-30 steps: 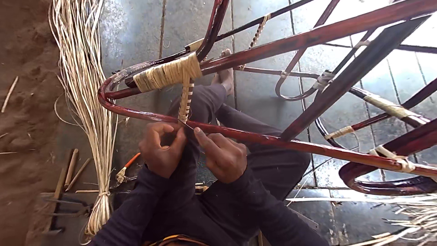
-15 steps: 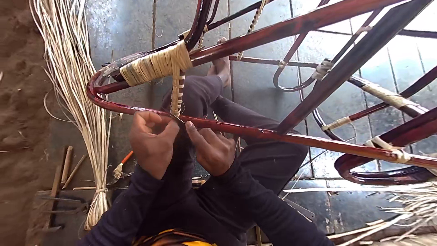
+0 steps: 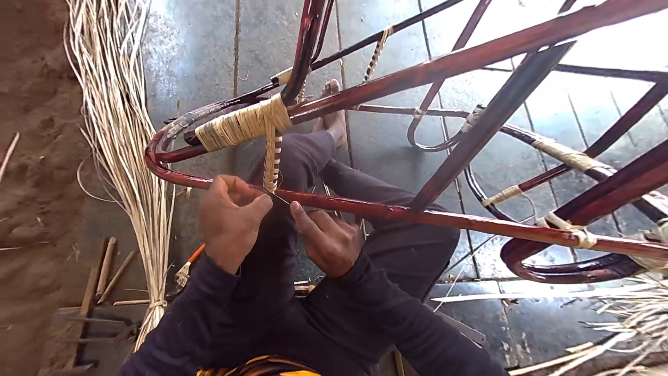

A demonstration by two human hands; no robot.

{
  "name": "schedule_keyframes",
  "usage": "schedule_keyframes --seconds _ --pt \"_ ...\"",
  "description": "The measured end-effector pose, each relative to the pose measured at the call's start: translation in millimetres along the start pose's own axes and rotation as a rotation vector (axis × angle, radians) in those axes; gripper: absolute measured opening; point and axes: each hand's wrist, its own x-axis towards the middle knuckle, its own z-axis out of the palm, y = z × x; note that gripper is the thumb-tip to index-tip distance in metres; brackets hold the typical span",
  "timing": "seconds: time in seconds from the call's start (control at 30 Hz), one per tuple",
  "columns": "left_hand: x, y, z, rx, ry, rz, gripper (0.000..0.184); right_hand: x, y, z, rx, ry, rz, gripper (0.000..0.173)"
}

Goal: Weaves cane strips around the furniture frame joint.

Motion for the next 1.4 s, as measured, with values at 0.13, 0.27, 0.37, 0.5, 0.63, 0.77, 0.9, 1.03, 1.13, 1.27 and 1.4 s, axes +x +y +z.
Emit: schedule_keyframes --seconds 0.13,0.27,0.37,0.5,0.63,0.77,0.9,1.03,1.13,1.27,1.4 --pt "-12 -17 -3 0.222 0.076 0.432 0.031 5 0 -2 0.138 -0.022 0.07 0.038" --pt "-16 -44 8 0.248 0.19 0.773 0.02 8 -3 -8 0.211 -0.022 0.139 0.035" --pt "-13 -45 11 0.263 0.226 0.786 0.012 8 -4 -6 0.172 -0.003 0.113 0.034" --pt "-14 -41 12 0.268 0.24 0.768 0.014 17 -9 -4 0.113 0.022 0.098 0.035" --pt "-13 -37 16 0.241 0.253 0.702 0.018 23 -13 -2 0.085 0.012 0.082 0.036" --pt "-13 -38 18 0.23 0.245 0.671 0.019 18 -12 -1 0.048 0.006 0.07 0.036" --pt "-11 -37 16 0.205 0.222 0.627 0.019 9 -7 -2 0.018 -0.007 0.047 0.038" --pt "-10 -31 14 0.138 0.193 0.533 0.021 4 -5 -5 -0.02 -0.014 0.04 0.038" --pt "-2 -20 -16 0.011 0.206 0.32 0.029 4 -1 -8 -0.023 -0.044 0.039 0.039" --pt "2 -21 -50 0.028 0.196 0.322 0.038 8 4 -18 0.2 -0.001 0.109 0.032" --pt "3 -29 -37 0.389 0.097 0.597 0.046 -25 4 -75 0.267 0.203 0.241 0.031"
